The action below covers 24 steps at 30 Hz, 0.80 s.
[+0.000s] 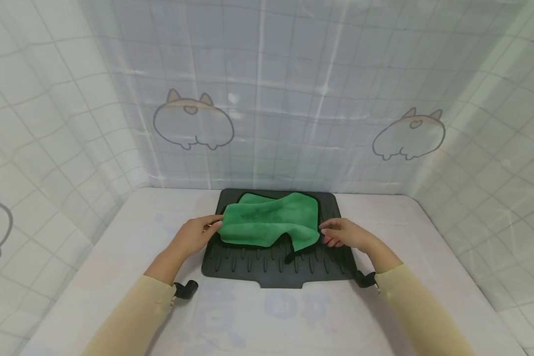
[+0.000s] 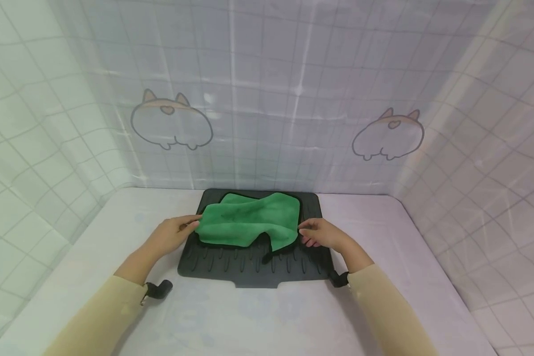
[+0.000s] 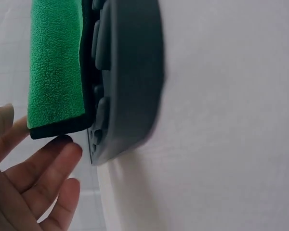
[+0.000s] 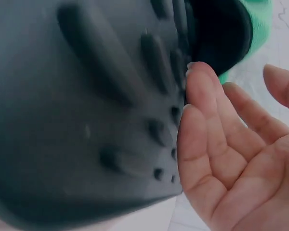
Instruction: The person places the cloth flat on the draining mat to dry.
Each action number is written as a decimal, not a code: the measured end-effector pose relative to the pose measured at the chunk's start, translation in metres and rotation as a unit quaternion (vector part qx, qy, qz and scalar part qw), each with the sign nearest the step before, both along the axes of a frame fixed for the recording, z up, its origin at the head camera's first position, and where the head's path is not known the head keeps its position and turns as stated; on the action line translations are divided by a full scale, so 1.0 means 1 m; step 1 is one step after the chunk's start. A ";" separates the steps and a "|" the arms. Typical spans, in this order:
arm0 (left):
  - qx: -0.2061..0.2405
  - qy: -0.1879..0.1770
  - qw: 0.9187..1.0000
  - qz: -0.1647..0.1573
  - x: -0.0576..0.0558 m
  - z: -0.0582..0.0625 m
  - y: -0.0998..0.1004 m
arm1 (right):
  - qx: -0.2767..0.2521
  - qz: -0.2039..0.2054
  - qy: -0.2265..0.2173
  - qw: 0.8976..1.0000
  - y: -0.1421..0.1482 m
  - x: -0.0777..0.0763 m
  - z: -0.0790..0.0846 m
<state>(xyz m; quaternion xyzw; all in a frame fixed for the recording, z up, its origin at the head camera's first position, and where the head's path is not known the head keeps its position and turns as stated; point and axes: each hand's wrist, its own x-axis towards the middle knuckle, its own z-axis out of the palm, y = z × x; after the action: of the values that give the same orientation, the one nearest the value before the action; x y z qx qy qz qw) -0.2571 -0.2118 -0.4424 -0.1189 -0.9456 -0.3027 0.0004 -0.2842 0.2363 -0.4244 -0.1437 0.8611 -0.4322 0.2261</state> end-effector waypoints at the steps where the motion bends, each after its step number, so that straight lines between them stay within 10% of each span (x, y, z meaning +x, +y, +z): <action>1: 0.004 -0.006 1.000 -0.002 0.001 0.000 0.000 | -0.007 0.003 -0.001 1.000 -0.001 0.001 -0.002; 24: 0.078 0.036 0.996 -0.010 0.009 -0.002 0.017 | -0.109 -0.130 0.141 0.975 -0.011 0.011 -0.008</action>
<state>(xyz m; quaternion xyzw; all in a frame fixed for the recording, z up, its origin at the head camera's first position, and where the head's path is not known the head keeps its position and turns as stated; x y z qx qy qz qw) -0.2482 -0.1953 -0.4445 -0.1383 -0.9173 -0.3712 0.0405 -0.2735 0.2248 -0.4322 -0.1133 0.8435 -0.5243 0.0276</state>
